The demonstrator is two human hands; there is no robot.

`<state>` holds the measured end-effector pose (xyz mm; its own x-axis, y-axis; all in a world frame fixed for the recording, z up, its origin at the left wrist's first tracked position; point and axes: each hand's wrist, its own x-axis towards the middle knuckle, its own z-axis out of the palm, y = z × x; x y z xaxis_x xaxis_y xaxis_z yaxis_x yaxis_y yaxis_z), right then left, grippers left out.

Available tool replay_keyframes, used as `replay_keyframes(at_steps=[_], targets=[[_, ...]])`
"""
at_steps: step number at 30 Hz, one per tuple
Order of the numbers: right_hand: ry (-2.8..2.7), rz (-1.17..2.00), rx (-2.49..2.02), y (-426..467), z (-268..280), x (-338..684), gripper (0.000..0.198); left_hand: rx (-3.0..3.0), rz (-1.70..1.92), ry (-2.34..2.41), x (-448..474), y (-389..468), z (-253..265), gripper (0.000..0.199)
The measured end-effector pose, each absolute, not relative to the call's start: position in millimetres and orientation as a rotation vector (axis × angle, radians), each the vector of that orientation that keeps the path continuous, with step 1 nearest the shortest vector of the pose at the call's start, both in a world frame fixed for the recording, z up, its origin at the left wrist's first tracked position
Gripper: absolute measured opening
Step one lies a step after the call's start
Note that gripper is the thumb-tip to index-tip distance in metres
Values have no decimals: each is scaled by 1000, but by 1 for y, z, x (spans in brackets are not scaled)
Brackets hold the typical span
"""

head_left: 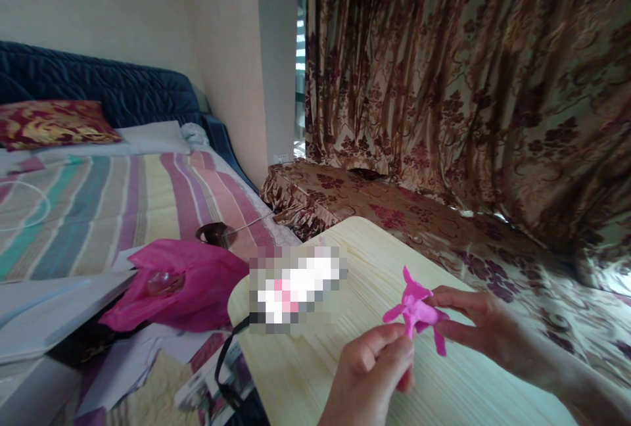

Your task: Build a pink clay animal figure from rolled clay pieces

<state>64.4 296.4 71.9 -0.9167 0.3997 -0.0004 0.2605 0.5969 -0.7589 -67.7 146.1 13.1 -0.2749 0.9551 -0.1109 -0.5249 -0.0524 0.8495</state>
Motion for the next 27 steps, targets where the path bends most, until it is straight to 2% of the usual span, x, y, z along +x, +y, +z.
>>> replay_keyframes(at_steps=[9, 27], targets=[[-2701, 1164, -564, 292, 76, 62, 25, 88, 1662, 784, -56, 154, 14, 40], [-2695, 1146, -596, 290, 74, 63, 24, -19, 1720, 814, -49, 157, 12, 37]])
